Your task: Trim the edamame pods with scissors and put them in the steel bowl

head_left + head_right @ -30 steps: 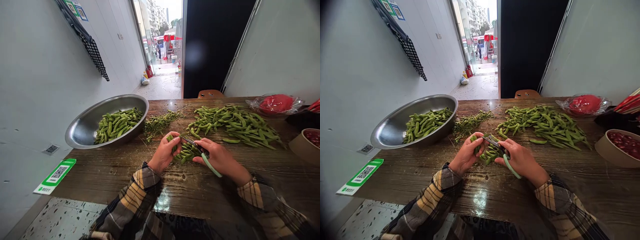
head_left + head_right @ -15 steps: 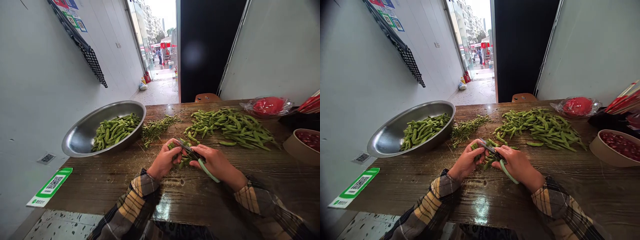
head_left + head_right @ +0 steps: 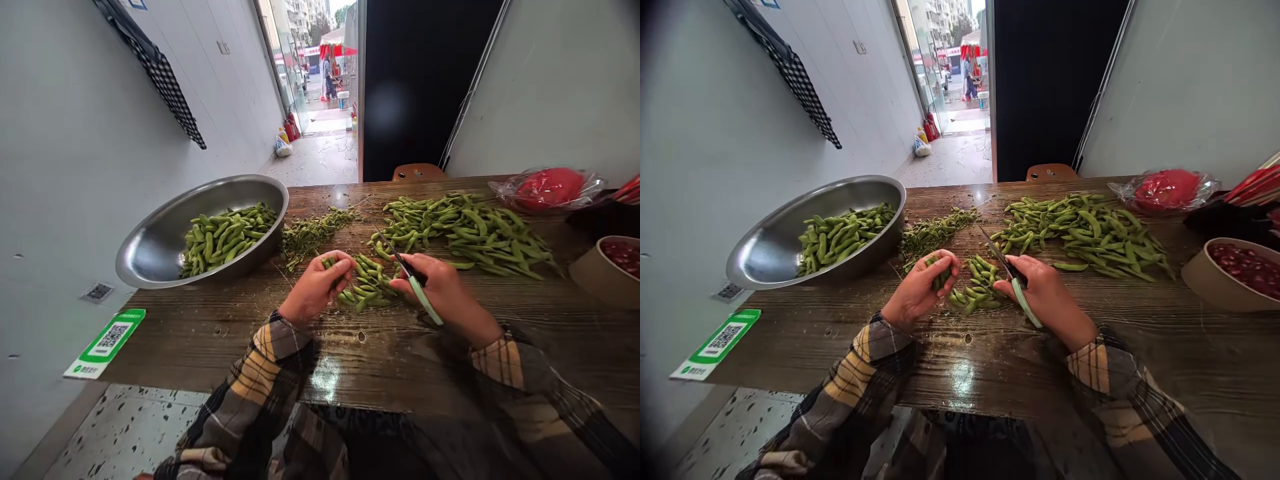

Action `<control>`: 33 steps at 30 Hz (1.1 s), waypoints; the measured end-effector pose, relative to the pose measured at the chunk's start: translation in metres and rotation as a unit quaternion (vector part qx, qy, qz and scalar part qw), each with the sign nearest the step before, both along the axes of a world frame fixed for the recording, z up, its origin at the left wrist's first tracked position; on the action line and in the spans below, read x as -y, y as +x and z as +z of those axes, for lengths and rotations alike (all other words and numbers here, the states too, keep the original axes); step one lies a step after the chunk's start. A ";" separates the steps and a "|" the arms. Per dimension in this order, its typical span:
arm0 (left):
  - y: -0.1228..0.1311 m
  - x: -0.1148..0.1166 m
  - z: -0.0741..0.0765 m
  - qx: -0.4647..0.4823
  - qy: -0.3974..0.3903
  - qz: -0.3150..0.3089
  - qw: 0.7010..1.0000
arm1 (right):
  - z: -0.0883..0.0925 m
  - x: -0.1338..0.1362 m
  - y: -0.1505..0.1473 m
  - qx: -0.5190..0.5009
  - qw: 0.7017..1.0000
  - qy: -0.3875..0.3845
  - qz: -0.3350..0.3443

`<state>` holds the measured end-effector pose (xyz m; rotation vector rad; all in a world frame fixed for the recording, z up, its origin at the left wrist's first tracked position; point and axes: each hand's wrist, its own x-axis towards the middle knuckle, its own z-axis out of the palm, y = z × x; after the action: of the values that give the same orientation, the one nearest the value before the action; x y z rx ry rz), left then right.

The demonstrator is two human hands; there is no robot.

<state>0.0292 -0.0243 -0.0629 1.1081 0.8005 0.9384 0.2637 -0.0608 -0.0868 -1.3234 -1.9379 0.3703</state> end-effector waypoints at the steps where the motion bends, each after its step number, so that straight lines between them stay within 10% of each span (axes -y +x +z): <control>1: 0.000 0.000 0.000 -0.056 0.033 -0.017 0.998 | 0.001 0.000 0.000 0.001 1.000 0.001 0.001; 8: 0.005 -0.002 -0.018 -0.401 0.315 -0.051 0.859 | 0.003 0.002 -0.003 0.018 1.000 -0.002 0.005; 18: 0.002 0.005 -0.025 -0.533 0.367 -0.093 0.757 | 0.000 0.001 -0.005 0.015 1.000 -0.010 0.023; 25: -0.002 -0.002 -0.014 -0.379 0.340 -0.025 0.860 | -0.003 -0.001 -0.006 -0.004 1.000 -0.005 0.011; 30: -0.002 0.000 -0.007 -0.159 0.116 0.019 0.980 | -0.004 -0.003 -0.003 -0.036 0.999 -0.013 0.003; 33: -0.001 0.001 -0.010 -0.044 0.016 0.038 0.998 | 0.005 -0.001 -0.004 -0.063 0.997 -0.039 0.027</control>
<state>0.0286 -0.0256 -0.0725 1.1594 0.9077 0.9746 0.2598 -0.0597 -0.0820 -1.2663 -1.8733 0.5475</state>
